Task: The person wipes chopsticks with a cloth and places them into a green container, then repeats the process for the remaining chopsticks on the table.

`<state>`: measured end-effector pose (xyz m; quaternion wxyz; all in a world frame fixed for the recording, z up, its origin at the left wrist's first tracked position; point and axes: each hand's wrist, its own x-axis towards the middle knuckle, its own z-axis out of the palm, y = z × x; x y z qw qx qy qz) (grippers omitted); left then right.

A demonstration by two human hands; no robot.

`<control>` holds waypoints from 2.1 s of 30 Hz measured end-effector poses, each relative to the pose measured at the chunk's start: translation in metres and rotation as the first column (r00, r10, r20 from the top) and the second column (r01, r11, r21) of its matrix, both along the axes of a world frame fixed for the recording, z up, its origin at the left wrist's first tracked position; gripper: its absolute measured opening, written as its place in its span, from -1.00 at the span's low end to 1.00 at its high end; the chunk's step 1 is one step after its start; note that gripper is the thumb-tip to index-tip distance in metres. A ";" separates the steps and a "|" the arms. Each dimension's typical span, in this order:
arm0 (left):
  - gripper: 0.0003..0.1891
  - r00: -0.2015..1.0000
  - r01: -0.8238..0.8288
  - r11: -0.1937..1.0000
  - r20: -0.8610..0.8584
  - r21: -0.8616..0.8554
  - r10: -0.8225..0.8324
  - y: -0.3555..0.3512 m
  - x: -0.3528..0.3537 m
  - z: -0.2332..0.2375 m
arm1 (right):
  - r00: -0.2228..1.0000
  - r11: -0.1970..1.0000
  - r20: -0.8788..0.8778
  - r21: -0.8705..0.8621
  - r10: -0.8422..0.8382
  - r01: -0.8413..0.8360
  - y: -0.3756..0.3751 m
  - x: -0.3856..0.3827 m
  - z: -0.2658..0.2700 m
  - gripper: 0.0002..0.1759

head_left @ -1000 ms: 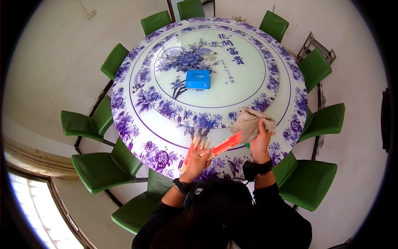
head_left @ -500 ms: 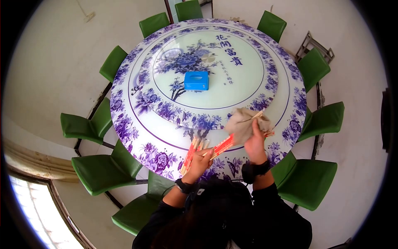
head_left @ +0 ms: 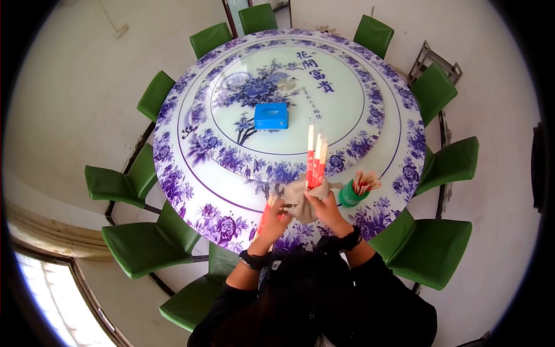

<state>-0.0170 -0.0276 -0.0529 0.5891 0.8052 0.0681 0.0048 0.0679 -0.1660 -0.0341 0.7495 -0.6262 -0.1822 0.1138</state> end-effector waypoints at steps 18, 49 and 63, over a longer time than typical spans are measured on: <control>-0.58 0.983 0.180 0.387 0.147 -0.904 -0.113 -0.012 0.029 0.047 | 0.794 0.698 -0.174 -0.393 0.583 -0.599 -0.045 -0.021 -0.010 -0.65; -0.76 0.854 0.519 0.828 0.170 -0.210 -0.492 -0.152 0.200 0.011 | 0.906 0.780 -0.195 -0.594 -0.376 0.196 -0.215 -0.052 -0.084 -0.66; -0.48 0.809 0.346 0.899 0.400 0.270 -0.432 -0.150 0.186 0.018 | 0.920 0.760 -0.191 -0.632 -0.343 0.152 -0.212 -0.043 -0.094 -0.66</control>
